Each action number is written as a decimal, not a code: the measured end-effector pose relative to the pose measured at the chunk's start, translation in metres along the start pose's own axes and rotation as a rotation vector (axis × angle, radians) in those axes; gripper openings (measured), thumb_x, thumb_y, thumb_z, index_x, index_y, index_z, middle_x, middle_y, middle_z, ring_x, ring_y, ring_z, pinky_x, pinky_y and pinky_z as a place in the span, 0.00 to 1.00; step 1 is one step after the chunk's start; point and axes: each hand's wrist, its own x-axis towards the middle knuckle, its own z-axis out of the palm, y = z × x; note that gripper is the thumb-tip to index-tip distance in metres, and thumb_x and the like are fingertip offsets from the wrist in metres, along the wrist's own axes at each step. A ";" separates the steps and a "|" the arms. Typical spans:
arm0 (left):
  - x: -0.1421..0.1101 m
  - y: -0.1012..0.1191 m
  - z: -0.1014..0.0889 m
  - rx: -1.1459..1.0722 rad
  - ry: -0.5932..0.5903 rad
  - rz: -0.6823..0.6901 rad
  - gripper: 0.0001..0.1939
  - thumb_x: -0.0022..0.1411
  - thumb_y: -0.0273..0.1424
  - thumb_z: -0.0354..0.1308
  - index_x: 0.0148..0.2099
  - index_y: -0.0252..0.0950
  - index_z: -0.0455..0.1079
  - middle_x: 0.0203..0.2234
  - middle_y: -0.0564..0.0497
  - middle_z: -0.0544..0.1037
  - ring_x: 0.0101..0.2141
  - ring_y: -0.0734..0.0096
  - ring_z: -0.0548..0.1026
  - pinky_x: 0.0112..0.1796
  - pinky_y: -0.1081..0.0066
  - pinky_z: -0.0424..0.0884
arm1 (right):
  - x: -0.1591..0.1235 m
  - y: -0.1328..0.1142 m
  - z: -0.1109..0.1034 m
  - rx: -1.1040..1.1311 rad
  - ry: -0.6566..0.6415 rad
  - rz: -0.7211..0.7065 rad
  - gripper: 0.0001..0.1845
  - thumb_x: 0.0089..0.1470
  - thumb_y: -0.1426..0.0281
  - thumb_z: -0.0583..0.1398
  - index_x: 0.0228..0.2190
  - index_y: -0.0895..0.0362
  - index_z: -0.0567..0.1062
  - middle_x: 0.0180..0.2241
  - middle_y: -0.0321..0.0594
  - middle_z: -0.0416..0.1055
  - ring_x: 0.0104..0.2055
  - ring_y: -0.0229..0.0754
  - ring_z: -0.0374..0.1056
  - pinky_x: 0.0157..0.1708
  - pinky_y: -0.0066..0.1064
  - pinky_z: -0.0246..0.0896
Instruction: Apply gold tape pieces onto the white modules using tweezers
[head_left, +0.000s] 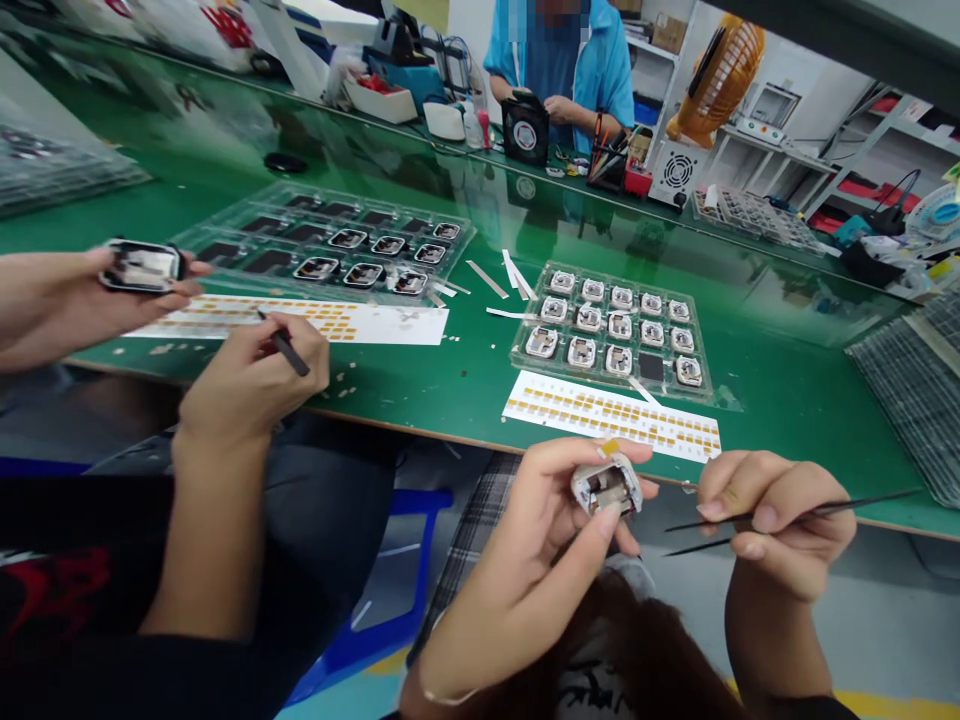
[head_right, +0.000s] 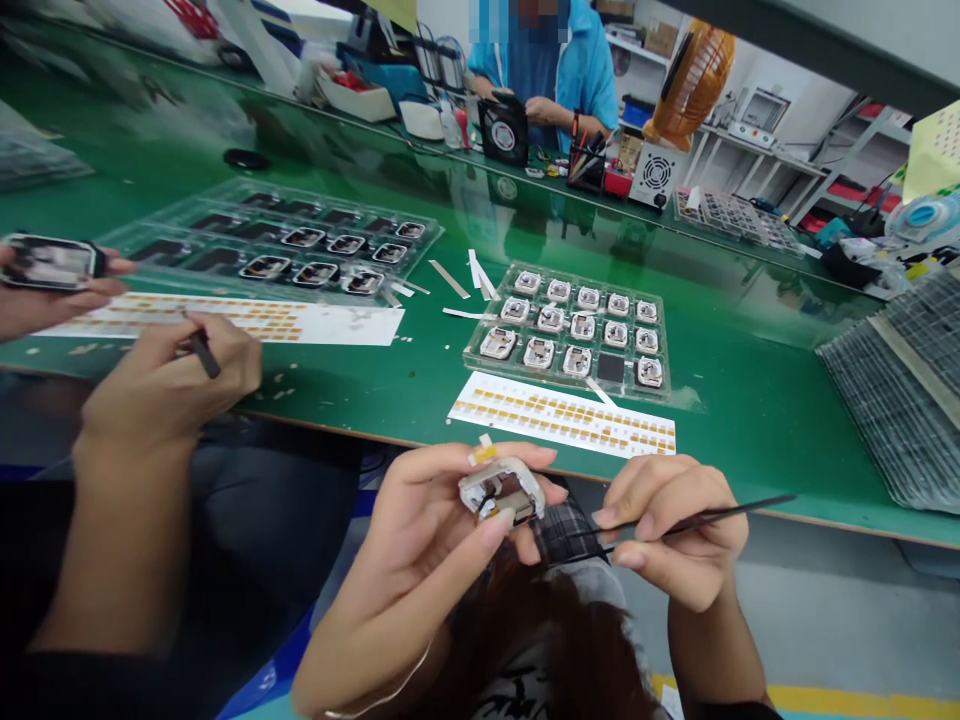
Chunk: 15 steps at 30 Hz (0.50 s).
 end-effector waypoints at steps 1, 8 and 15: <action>0.001 -0.001 0.001 -0.005 0.021 0.007 0.19 0.64 0.20 0.45 0.52 0.47 0.52 0.50 0.45 0.66 0.45 0.67 0.73 0.34 0.76 0.75 | 0.000 -0.001 -0.001 0.017 0.008 0.008 0.08 0.44 0.79 0.62 0.29 0.57 0.70 0.23 0.38 0.71 0.22 0.38 0.67 0.18 0.29 0.63; 0.006 -0.003 -0.001 0.112 0.092 -0.012 0.18 0.62 0.21 0.50 0.50 0.46 0.55 0.43 0.51 0.70 0.38 0.76 0.74 0.37 0.78 0.72 | 0.001 0.000 -0.004 0.108 0.163 0.076 0.08 0.48 0.78 0.60 0.33 0.58 0.70 0.27 0.39 0.72 0.23 0.37 0.67 0.19 0.30 0.63; 0.007 -0.004 -0.004 0.206 0.018 -0.110 0.17 0.61 0.24 0.53 0.50 0.45 0.56 0.43 0.51 0.68 0.37 0.77 0.73 0.39 0.74 0.71 | 0.006 0.007 0.003 0.116 0.428 0.213 0.08 0.50 0.76 0.62 0.34 0.55 0.71 0.30 0.37 0.74 0.30 0.36 0.71 0.24 0.24 0.70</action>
